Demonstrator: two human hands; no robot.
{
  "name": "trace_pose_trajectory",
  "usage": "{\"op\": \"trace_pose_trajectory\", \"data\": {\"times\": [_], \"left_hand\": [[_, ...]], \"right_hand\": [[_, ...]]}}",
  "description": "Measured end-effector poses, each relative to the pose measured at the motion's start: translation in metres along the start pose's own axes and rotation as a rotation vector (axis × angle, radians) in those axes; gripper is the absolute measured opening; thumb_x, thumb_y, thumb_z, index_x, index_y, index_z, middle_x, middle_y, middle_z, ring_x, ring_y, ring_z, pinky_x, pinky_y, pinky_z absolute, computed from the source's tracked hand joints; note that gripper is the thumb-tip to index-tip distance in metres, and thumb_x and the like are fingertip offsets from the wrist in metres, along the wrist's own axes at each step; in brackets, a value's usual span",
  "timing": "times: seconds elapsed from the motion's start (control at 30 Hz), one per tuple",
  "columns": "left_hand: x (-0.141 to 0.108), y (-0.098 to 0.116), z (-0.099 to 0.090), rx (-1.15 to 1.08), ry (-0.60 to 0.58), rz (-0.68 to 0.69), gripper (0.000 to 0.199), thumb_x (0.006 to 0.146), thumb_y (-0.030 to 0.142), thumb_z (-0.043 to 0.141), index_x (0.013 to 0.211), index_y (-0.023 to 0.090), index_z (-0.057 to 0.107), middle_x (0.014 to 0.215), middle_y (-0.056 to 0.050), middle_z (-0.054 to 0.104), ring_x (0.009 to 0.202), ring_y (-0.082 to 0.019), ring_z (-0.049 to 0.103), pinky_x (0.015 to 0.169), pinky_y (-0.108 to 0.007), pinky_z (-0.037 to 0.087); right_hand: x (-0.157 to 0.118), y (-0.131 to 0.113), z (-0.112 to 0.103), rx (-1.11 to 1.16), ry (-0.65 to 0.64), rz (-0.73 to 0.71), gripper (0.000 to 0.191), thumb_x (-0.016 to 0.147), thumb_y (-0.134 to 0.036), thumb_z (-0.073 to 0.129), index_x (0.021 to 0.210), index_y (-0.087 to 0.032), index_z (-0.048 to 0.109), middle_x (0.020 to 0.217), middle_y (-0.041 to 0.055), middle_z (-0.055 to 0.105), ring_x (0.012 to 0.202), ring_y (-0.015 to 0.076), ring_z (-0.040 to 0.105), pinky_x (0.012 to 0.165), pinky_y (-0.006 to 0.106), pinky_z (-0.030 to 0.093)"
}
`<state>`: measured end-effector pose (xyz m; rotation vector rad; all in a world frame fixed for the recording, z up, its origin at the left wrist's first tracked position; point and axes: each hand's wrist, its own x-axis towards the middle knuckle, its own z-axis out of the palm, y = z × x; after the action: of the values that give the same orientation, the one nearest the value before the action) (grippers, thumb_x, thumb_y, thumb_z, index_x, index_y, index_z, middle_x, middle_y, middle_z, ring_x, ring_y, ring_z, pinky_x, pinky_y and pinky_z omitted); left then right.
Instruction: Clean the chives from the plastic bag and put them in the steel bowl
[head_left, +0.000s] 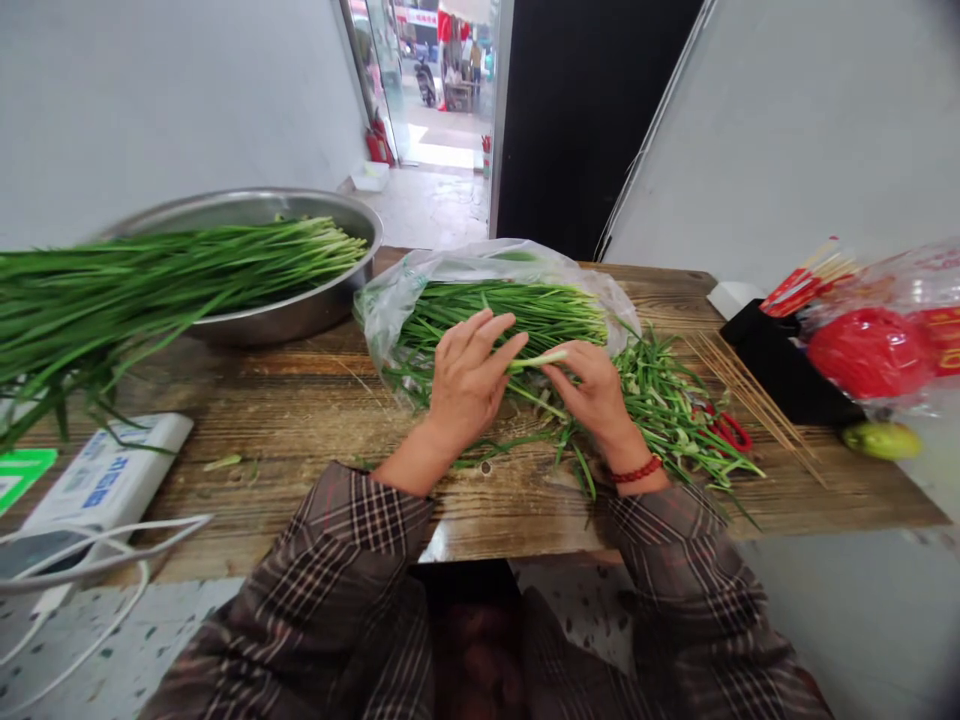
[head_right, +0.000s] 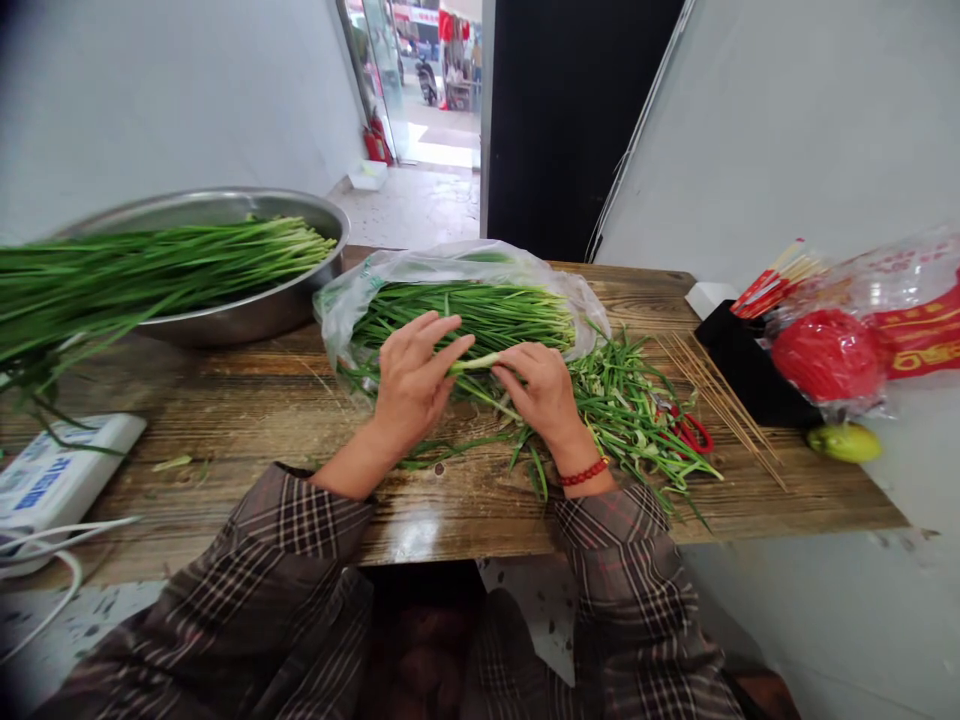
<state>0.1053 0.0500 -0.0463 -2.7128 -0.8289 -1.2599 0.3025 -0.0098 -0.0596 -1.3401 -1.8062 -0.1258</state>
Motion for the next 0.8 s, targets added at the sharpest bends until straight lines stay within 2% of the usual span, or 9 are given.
{"op": "trace_pose_trajectory", "data": {"times": [0.07, 0.13, 0.27, 0.37, 0.5, 0.6, 0.7, 0.8], "left_hand": [[-0.001, 0.002, 0.001, 0.032, -0.075, 0.026, 0.03, 0.092, 0.02, 0.049, 0.118, 0.029, 0.062, 0.137, -0.004, 0.056, 0.138, -0.025, 0.036, 0.115, -0.05, 0.021], [-0.002, 0.002, 0.004, 0.044, -0.117, -0.018, 0.021, 0.092, 0.023, 0.051, 0.106, 0.028, 0.065, 0.131, -0.003, 0.059, 0.138, -0.026, 0.036, 0.117, -0.053, 0.016], [-0.001, 0.0, 0.01, -0.017, -0.159, -0.137, 0.015, 0.092, 0.026, 0.049, 0.093, 0.023, 0.064, 0.117, -0.004, 0.064, 0.131, -0.025, 0.042, 0.116, -0.053, 0.02], [-0.001, 0.001, 0.012, -0.057, -0.19, -0.167, 0.016, 0.092, 0.025, 0.047, 0.091, 0.022, 0.063, 0.112, -0.004, 0.065, 0.127, -0.025, 0.045, 0.114, -0.052, 0.023], [-0.002, 0.0, 0.015, -0.062, -0.204, -0.167, 0.018, 0.093, 0.025, 0.045, 0.093, 0.022, 0.062, 0.112, -0.005, 0.064, 0.127, -0.025, 0.044, 0.114, -0.051, 0.023], [-0.002, -0.002, 0.016, -0.072, -0.201, -0.167, 0.018, 0.093, 0.025, 0.043, 0.093, 0.021, 0.061, 0.111, -0.005, 0.065, 0.125, -0.025, 0.045, 0.113, -0.051, 0.023], [-0.002, -0.006, 0.016, -0.081, -0.204, -0.194, 0.018, 0.093, 0.023, 0.041, 0.093, 0.02, 0.059, 0.108, -0.007, 0.065, 0.12, -0.023, 0.05, 0.113, -0.05, 0.025], [-0.001, -0.008, 0.015, -0.094, -0.281, -0.214, 0.024, 0.094, 0.024, 0.036, 0.084, 0.019, 0.056, 0.09, -0.006, 0.065, 0.096, -0.02, 0.058, 0.111, -0.047, 0.029]], "right_hand": [[0.001, -0.006, -0.002, 0.067, 0.026, -0.017, 0.012, 0.091, -0.029, 0.057, 0.092, -0.025, 0.068, 0.092, 0.0038, 0.072, 0.09, 0.0192, 0.064, 0.083, 0.037, 0.047], [0.002, -0.01, -0.001, 0.163, 0.064, -0.006, 0.011, 0.091, -0.028, 0.058, 0.09, -0.025, 0.068, 0.09, 0.0031, 0.072, 0.088, 0.0184, 0.065, 0.081, 0.036, 0.048], [0.002, -0.014, 0.005, 0.326, 0.1, 0.1, 0.009, 0.086, -0.03, 0.064, 0.091, -0.023, 0.066, 0.088, 0.0014, 0.072, 0.083, 0.0172, 0.068, 0.079, 0.033, 0.052], [0.001, -0.015, 0.01, 0.396, 0.107, 0.19, 0.027, 0.081, -0.03, 0.069, 0.106, -0.023, 0.06, 0.091, 0.0009, 0.072, 0.082, 0.0168, 0.069, 0.079, 0.033, 0.054], [0.0, -0.014, 0.01, 0.326, 0.026, 0.184, 0.04, 0.082, -0.024, 0.064, 0.121, -0.025, 0.051, 0.091, 0.0001, 0.071, 0.087, 0.0164, 0.069, 0.086, 0.034, 0.052], [0.0, -0.009, 0.003, 0.235, -0.025, 0.166, 0.043, 0.084, -0.021, 0.06, 0.126, -0.024, 0.049, 0.092, 0.0013, 0.071, 0.089, 0.017, 0.068, 0.087, 0.034, 0.051], [-0.001, 0.001, -0.009, 0.152, 0.047, 0.194, 0.03, 0.086, -0.022, 0.057, 0.116, -0.023, 0.057, 0.089, 0.0022, 0.071, 0.081, 0.0165, 0.066, 0.08, 0.033, 0.051], [-0.005, 0.019, -0.022, 0.088, 0.068, 0.217, 0.01, 0.084, -0.024, 0.059, 0.091, -0.021, 0.067, 0.086, 0.0033, 0.072, 0.078, 0.0171, 0.065, 0.075, 0.032, 0.051]]}}
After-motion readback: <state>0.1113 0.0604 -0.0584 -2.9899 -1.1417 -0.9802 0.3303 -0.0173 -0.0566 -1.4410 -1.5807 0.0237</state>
